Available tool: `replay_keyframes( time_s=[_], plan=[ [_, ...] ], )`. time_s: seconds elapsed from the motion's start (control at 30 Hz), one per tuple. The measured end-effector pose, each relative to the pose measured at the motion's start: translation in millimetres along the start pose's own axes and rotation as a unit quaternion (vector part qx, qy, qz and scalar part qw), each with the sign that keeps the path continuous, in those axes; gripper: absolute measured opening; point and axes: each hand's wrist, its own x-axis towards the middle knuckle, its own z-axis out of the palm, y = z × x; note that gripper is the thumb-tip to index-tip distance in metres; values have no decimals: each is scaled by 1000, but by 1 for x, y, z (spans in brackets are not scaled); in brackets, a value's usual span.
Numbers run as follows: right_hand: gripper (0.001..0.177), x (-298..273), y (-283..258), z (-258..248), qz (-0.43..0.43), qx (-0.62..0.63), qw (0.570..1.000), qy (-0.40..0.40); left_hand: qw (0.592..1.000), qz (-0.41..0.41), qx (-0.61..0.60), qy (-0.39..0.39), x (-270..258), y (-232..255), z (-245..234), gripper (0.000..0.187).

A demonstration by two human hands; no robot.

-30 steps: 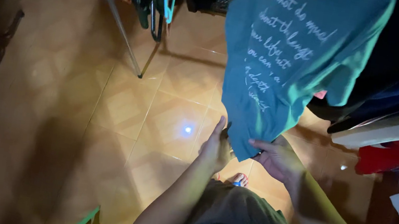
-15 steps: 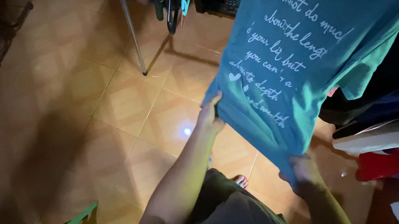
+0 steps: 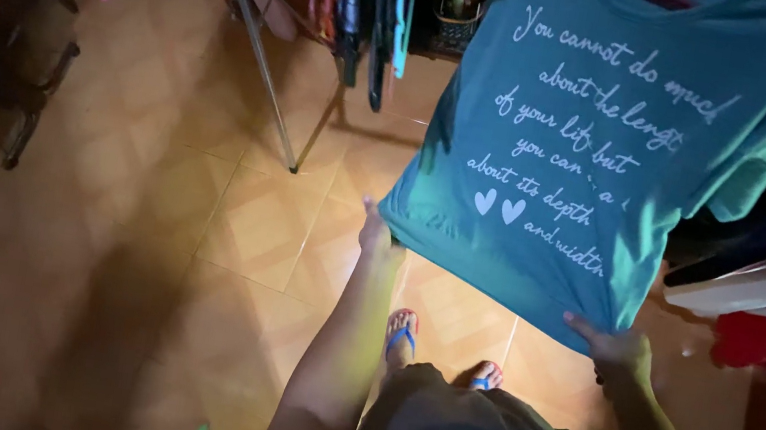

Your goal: The person takes clothing items from a basket and hangs them on a drying rack using hangers, including a pink shirt, a light-green shirt, and a pair of black shorts.

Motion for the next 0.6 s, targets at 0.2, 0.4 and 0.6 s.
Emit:
replay_keyframes(
  time_s=[0.2, 0.4, 0.6],
  plan=[
    [44, 1, -44, 10, 2, -12, 1000, -3, 995, 35, 64, 66, 27, 18, -32, 62],
    [43, 4, -82, 32, -64, 124, 989, 50, 991, 19, 132, 5, 26, 17, -12, 34],
    [43, -12, -122, 51, -200, 363, 903, 114, 976, -37, 199, -75, 11, -2, 55, 23]
  ],
)
